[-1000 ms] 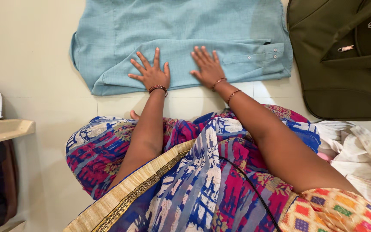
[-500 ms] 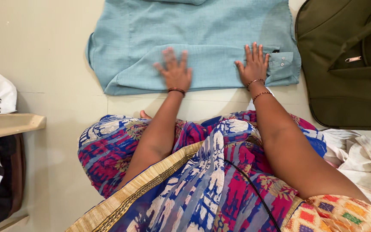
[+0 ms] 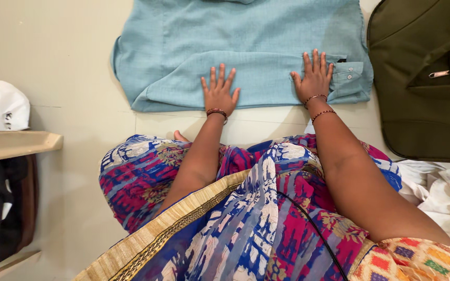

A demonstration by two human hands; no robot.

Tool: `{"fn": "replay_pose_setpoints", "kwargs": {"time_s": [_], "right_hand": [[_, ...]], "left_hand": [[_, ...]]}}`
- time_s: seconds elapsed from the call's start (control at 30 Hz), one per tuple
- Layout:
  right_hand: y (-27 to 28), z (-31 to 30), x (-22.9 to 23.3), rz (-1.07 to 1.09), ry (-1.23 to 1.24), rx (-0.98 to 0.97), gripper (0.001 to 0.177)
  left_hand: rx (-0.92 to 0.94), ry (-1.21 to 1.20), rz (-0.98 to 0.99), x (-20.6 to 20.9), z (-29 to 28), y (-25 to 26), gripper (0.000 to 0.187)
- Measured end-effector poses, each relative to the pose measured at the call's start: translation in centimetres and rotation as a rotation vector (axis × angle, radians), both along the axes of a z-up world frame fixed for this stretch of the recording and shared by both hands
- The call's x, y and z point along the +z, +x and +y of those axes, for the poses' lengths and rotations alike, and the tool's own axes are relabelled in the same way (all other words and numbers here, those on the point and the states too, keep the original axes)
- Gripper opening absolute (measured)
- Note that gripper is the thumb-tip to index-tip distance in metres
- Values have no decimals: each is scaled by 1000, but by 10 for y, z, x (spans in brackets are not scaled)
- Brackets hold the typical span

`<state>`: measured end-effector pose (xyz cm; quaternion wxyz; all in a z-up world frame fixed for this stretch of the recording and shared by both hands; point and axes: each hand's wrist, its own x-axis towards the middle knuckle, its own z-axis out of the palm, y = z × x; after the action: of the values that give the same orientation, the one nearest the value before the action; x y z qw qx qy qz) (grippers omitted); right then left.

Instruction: The person folds a light blue collared shirt by smoothing it out, folding in the sleeves and sides, and then folding the bottom up before placing the folded shirt into an olive green duffel bag.

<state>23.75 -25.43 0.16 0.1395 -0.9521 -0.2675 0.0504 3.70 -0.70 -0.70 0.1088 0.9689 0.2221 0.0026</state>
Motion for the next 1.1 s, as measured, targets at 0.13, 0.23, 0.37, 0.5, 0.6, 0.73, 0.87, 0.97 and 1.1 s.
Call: {"fn": "replay_pose_setpoints", "kwargs": {"time_s": [0.13, 0.23, 0.37, 0.5, 0.6, 0.73, 0.87, 0.97, 1.1], "right_hand": [[1, -1, -3, -1, 14, -4, 71], [2, -1, -5, -7, 17, 2, 72], [5, -2, -9, -4, 23, 4, 72], [5, -2, -11, -12, 33, 11, 72], [6, -2, -11, -11, 22, 5, 72], [6, -1, -9, 1, 20, 0, 72], [10, 0, -10, 21, 13, -9, 71], [17, 7, -12, 6, 27, 2, 72], [6, 40, -19, -65, 6, 103, 76]], "left_hand": [[171, 12, 21, 8, 13, -14, 70], [331, 17, 69, 18, 21, -22, 72], [580, 24, 73, 14, 31, -35, 72], [739, 40, 77, -6, 46, -46, 72], [928, 86, 16, -16, 62, -55, 75], [1219, 8, -37, -3, 67, -43, 79], [821, 189, -11, 8, 39, -4, 86], [257, 87, -52, 0, 2, 33, 85], [11, 18, -25, -18, -26, 56, 74]]}}
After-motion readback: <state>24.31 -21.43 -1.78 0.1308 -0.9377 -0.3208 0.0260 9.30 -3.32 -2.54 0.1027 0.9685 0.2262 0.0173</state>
